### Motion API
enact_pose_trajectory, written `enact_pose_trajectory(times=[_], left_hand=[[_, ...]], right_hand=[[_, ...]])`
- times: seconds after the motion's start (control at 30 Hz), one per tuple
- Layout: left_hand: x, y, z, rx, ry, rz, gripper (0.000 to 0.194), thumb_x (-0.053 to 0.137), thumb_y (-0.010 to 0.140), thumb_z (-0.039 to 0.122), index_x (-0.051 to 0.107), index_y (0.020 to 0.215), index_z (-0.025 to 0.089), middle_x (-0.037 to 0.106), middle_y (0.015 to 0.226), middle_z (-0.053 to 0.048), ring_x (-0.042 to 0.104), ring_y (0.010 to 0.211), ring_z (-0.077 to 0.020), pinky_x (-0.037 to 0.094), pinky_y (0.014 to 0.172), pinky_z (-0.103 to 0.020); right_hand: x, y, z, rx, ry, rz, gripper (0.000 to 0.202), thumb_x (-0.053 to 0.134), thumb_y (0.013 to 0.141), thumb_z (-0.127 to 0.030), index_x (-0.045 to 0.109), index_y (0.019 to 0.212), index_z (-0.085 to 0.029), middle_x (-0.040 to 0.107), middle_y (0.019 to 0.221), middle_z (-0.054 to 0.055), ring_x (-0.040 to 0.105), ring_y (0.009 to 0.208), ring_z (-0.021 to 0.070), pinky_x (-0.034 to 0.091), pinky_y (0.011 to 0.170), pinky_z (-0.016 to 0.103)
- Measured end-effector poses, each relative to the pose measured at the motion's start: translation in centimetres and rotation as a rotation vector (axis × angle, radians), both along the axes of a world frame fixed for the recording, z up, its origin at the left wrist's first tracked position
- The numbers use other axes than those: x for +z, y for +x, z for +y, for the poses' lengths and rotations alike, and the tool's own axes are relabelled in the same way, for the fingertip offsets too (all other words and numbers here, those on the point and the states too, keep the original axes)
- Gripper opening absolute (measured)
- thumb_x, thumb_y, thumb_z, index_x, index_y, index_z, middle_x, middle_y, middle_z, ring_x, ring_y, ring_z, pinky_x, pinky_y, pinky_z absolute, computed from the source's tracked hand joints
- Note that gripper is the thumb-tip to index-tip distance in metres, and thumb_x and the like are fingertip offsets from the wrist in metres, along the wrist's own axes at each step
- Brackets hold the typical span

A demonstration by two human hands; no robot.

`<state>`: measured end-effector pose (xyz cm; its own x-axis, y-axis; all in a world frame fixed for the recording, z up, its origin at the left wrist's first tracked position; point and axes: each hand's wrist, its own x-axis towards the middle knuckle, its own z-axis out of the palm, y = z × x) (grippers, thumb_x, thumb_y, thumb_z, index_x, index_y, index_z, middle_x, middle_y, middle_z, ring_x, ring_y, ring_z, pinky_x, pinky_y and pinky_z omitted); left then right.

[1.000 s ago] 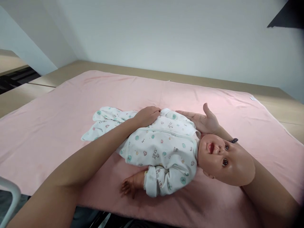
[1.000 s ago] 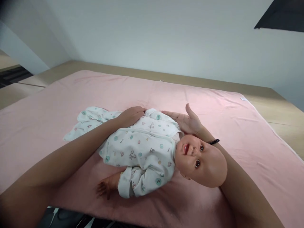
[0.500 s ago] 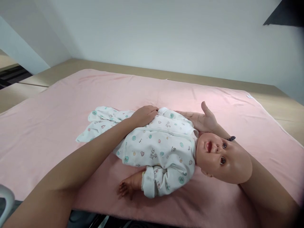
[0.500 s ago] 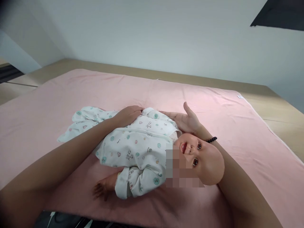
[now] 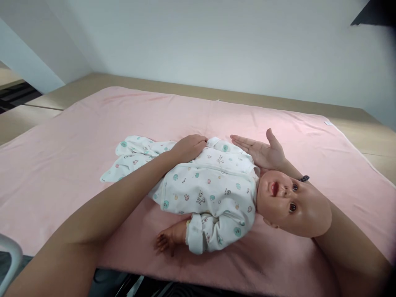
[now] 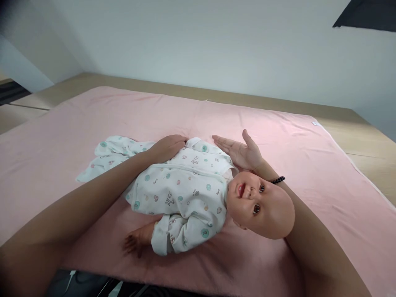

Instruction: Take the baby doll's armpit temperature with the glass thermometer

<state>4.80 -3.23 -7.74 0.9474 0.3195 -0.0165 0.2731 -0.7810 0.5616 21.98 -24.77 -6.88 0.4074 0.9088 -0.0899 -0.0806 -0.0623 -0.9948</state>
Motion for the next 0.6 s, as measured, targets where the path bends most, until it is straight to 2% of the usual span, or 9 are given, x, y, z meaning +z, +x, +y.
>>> enact_pose_trajectory(times=[0.1, 0.2, 0.3, 0.47, 0.6], left_hand=[[-0.2, 0.1, 0.1, -0.001, -0.003, -0.003, 0.046, 0.031, 0.097, 0.032, 0.07, 0.118, 0.021, 0.07, 0.131, -0.007, 0.061, 0.119, -0.0265, 0.045, 0.103, -0.041], [-0.2, 0.1, 0.1, 0.003, 0.002, -0.003, 0.046, 0.031, 0.097, 0.032, 0.07, 0.118, 0.021, 0.07, 0.131, -0.007, 0.061, 0.119, -0.0268, 0.046, 0.102, -0.04], [-0.1, 0.0, 0.0, 0.006, 0.005, 0.001, 0.046, 0.031, 0.097, 0.032, 0.071, 0.118, 0.02, 0.07, 0.13, -0.007, 0.061, 0.119, -0.027, 0.046, 0.102, -0.04], [0.1, 0.0, -0.1, -0.003, 0.01, 0.005, 0.047, 0.03, 0.098, 0.032, 0.07, 0.118, 0.019, 0.07, 0.13, -0.007, 0.061, 0.118, -0.0266, 0.046, 0.1, -0.04], [0.0, 0.1, 0.0, -0.002, 0.0, 0.004, 0.046, 0.031, 0.097, 0.031, 0.071, 0.115, 0.019, 0.07, 0.129, -0.007, 0.061, 0.118, -0.0262, 0.045, 0.102, -0.039]], right_hand=[[-0.3, 0.4, 0.0, 0.055, 0.002, 0.08, 0.091, 0.026, 0.083, -0.093, 0.077, 0.107, -0.021, 0.076, 0.118, 0.011, 0.068, 0.122, 0.0222, 0.057, 0.101, 0.033], [-0.8, 0.9, 0.1, 0.045, 0.031, 0.139, 0.087, 0.029, 0.084, -0.091, 0.077, 0.108, -0.022, 0.076, 0.118, 0.01, 0.067, 0.124, 0.0223, 0.056, 0.104, 0.034], [-1.1, 1.3, 0.2, 0.012, 0.073, 0.204, 0.078, 0.041, 0.082, -0.089, 0.076, 0.109, -0.025, 0.077, 0.117, 0.01, 0.065, 0.127, 0.0243, 0.056, 0.107, 0.038], [-1.3, 1.1, -0.2, 0.055, 0.063, 0.33, 0.072, 0.067, 0.071, -0.084, 0.076, 0.108, -0.023, 0.078, 0.108, 0.013, 0.068, 0.119, 0.0348, 0.06, 0.098, 0.05], [-1.0, 1.4, -0.4, 0.072, 0.046, 0.339, 0.068, 0.07, 0.071, -0.077, 0.075, 0.111, -0.023, 0.078, 0.11, 0.01, 0.067, 0.119, 0.0326, 0.059, 0.098, 0.048]])
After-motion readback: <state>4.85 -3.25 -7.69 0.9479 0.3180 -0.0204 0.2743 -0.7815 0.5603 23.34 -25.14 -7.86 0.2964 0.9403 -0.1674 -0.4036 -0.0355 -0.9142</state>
